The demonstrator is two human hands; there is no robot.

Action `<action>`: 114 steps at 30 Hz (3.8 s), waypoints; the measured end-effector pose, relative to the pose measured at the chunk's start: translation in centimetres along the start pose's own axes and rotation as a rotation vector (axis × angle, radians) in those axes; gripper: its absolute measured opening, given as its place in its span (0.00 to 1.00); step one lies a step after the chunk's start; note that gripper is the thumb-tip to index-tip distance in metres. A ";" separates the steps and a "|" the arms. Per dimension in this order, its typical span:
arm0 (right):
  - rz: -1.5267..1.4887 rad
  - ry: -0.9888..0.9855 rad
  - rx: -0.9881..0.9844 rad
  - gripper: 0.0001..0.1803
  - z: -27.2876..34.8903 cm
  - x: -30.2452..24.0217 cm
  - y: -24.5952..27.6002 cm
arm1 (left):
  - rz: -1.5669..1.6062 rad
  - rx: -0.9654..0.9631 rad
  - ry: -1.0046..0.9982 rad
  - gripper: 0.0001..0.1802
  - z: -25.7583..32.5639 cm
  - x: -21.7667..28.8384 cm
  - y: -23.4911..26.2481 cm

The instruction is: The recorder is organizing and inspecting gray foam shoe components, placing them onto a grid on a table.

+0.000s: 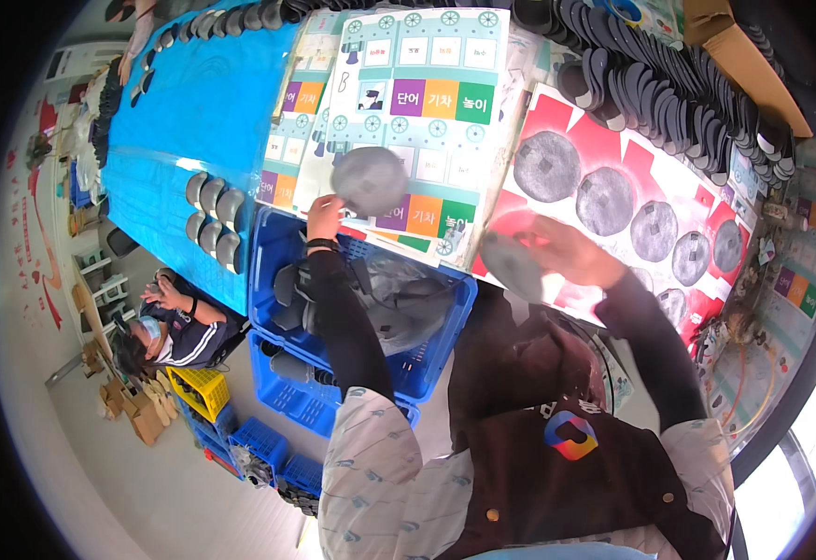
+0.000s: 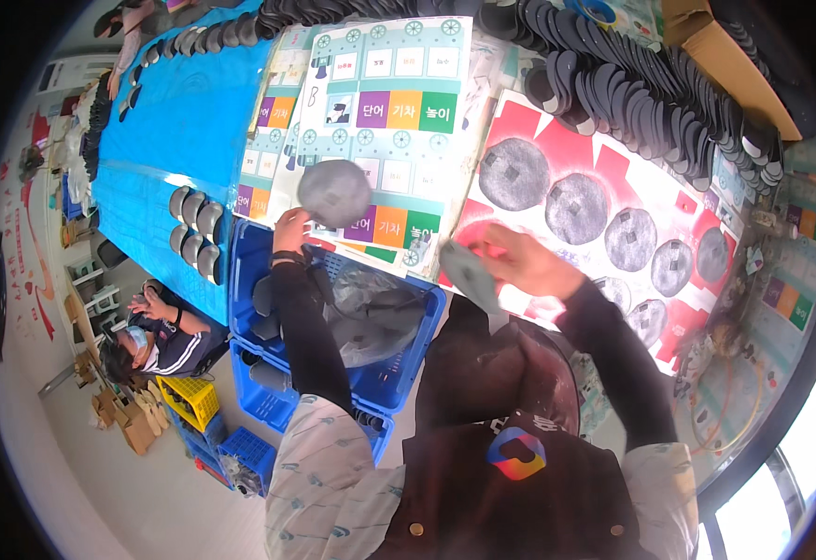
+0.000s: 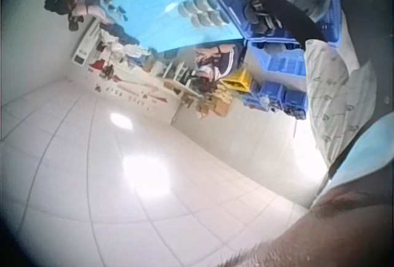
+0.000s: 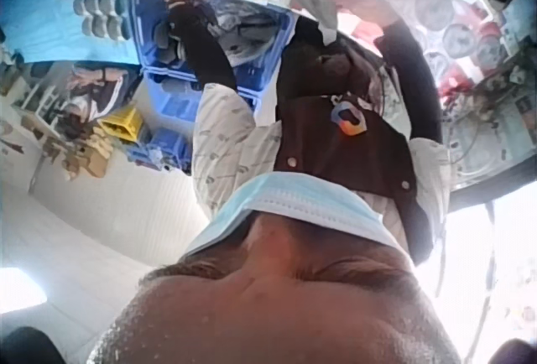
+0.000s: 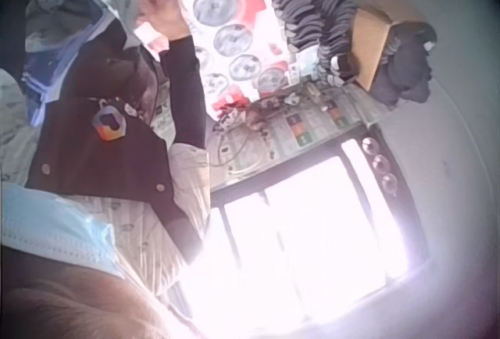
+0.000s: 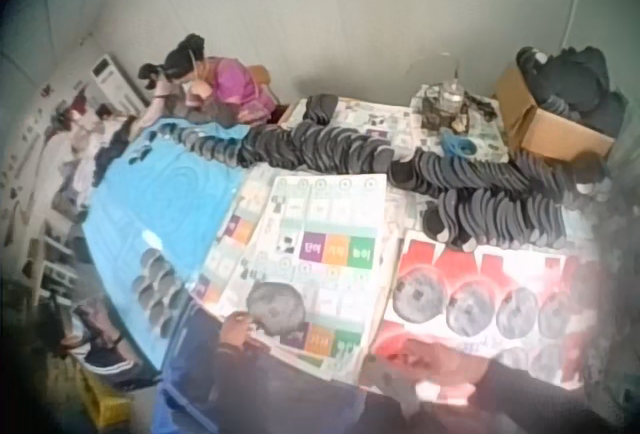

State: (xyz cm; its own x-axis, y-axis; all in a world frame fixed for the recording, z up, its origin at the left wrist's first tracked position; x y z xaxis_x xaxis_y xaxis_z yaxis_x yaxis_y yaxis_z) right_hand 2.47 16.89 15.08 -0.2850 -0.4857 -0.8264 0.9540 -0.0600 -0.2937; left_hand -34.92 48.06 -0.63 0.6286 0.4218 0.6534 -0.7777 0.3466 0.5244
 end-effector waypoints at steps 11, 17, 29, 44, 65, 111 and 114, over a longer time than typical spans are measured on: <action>-0.164 -0.001 0.598 0.10 -14.0 11.4 -2.0 | -0.274 0.400 -0.046 0.23 -4.9 -6.6 -1.2; 0.546 0.356 0.935 0.06 -16.2 13.2 -3.4 | -0.435 0.319 -0.068 0.23 -4.7 -5.9 0.3; 0.347 0.091 0.986 0.21 -14.9 12.7 -2.5 | -0.120 0.191 0.116 0.23 -5.4 -8.0 -0.7; 0.308 0.026 0.812 0.19 -16.4 12.9 -8.3 | 0.113 0.309 -0.176 0.16 -7.8 -7.9 7.9; 0.454 0.164 0.784 0.12 -16.3 12.2 -8.8 | -0.310 0.397 -0.553 0.09 -5.8 -6.8 7.1; 0.368 -0.037 0.382 0.18 9.4 15.7 0.5 | 0.179 -0.659 -0.342 0.15 23.5 2.7 -19.2; 0.064 -0.288 0.576 0.19 22.4 23.7 4.0 | -0.087 -0.684 -0.688 0.15 27.8 2.9 -29.1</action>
State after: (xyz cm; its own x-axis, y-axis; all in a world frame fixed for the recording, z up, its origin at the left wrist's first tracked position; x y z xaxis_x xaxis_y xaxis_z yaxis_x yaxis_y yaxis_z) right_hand 1.58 -14.37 5.10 -0.2658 -0.7136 -0.6482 0.8881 -0.4428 0.1232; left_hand -10.59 15.94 1.20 0.3744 -0.1350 0.9174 -0.4212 0.8566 0.2980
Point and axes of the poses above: each hand's wrist, its own z-axis away from the middle knuckle, its own y-axis out of the back of the hand, x = y × z, the point moved 2 cm from there along -z, towards the middle knuckle, and after that the axes turned 10 degrees about -z, right-handed, at the moved point
